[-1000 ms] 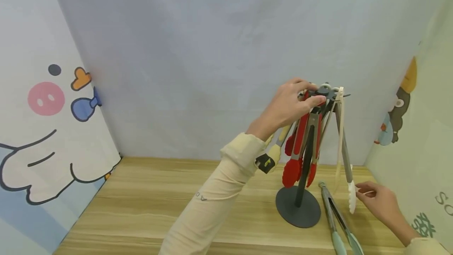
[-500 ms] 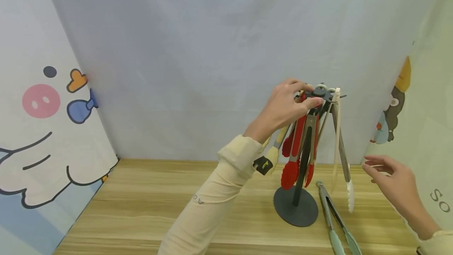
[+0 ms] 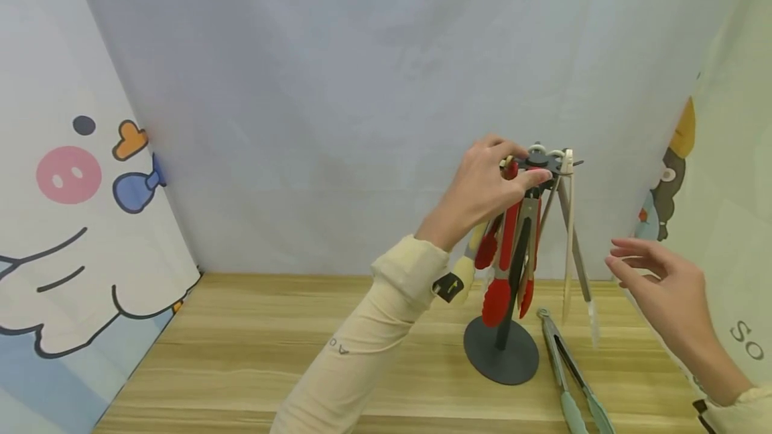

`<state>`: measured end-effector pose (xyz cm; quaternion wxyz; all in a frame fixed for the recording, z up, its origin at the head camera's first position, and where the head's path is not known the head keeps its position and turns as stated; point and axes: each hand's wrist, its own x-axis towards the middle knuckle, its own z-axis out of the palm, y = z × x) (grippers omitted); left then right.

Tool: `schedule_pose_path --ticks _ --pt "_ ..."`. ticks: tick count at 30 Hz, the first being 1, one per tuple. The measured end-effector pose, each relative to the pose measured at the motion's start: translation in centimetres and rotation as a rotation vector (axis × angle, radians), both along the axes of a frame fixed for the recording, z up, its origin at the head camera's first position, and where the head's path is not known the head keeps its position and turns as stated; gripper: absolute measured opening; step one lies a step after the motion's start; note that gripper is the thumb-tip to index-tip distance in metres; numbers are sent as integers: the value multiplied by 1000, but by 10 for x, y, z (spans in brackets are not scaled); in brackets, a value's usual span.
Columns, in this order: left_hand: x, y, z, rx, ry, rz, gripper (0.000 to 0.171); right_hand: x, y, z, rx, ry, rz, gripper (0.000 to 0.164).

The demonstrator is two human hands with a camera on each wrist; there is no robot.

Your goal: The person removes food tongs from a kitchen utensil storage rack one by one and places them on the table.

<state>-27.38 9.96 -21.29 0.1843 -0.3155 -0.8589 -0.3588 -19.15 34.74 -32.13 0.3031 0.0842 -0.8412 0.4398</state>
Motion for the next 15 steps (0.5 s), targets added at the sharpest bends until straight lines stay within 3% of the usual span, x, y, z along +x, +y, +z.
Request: schedule_pose_path --ticks 7,15 --pt "5 3 0 -35 64 32 46 -3 -22 17 38 67 -48 34" --pt "10 2 1 -49 72 33 47 -15 -39 27 97 93 -82 42"
